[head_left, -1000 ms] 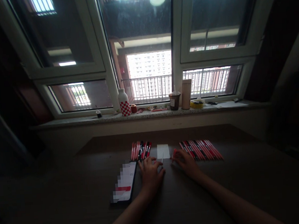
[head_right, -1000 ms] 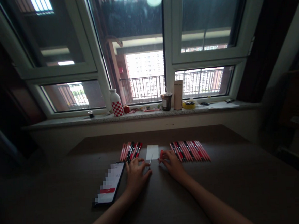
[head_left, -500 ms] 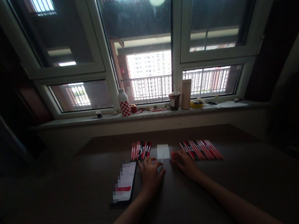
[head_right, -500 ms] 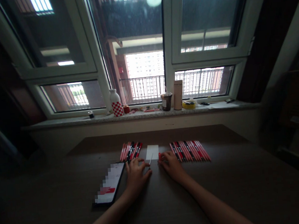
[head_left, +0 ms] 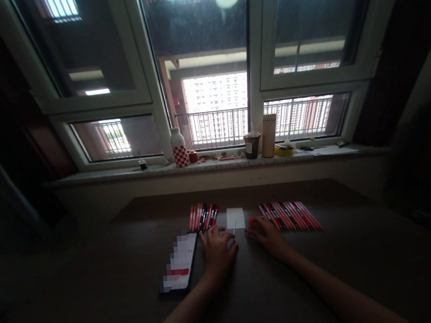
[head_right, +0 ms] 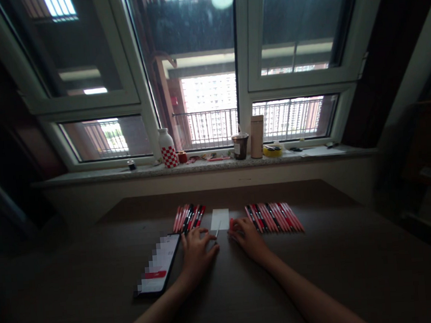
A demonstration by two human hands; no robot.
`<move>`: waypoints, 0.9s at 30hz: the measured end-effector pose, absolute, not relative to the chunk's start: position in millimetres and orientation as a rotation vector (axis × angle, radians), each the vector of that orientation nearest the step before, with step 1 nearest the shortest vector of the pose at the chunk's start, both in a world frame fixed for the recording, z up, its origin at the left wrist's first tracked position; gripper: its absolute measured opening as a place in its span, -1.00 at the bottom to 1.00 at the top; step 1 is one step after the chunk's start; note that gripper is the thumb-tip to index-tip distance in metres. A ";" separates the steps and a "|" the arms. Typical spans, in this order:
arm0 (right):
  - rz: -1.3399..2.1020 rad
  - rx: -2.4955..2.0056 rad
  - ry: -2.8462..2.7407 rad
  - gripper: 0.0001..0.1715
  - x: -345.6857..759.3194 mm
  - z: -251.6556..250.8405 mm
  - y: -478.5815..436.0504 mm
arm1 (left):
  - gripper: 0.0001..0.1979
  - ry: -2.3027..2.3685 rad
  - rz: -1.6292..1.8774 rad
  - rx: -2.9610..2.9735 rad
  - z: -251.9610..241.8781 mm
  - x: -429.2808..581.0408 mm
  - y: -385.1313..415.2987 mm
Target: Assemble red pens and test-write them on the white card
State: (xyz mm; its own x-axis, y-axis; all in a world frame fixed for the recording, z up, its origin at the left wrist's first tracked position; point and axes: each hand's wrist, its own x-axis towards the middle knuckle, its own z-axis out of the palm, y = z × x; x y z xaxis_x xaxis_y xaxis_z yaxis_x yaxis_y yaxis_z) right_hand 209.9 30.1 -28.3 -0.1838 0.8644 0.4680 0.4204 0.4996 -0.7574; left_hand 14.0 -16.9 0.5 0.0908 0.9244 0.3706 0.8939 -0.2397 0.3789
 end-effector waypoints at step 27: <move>0.602 -1.000 -1.738 -0.74 210.3 -26.5 29.1 | -0.82 1.889 0.881 2.283 -2.0 13.1 -14.9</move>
